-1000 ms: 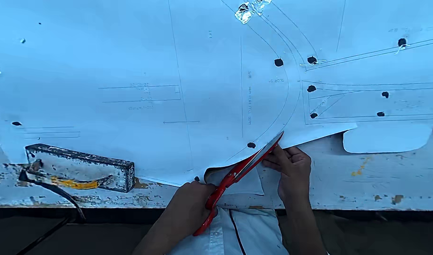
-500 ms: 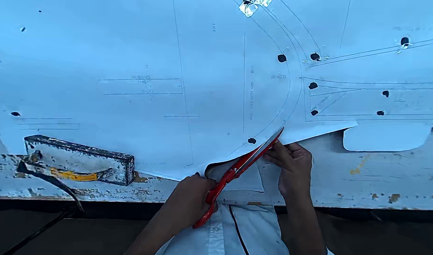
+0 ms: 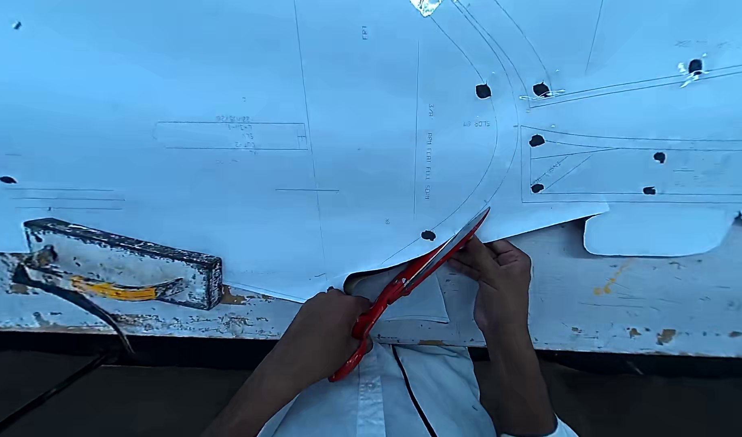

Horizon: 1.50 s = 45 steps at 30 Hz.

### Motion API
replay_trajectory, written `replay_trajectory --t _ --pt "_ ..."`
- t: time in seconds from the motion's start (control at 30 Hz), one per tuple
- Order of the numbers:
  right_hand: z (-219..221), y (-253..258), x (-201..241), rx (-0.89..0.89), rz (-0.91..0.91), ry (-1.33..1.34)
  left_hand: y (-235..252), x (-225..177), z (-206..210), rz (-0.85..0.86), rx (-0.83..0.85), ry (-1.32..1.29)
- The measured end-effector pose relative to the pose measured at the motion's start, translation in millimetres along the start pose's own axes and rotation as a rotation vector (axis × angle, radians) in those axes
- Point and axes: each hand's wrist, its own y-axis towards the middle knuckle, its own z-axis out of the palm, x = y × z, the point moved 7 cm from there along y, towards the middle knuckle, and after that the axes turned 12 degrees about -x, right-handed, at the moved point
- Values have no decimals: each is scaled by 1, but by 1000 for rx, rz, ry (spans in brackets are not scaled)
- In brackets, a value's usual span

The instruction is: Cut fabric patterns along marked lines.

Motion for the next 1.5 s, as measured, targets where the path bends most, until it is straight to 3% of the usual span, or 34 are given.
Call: replay_trajectory --t 0.77,1.3,1.5 --pt "-1 4 5 -55 -6 45 1 -12 -1 36 -130 10" --pt "-2 6 6 -34 -16 30 2 -15 8 -14 -83 -17" --pt "-3 14 20 -134 -79 118 0 -17 7 -9 -113 -17"
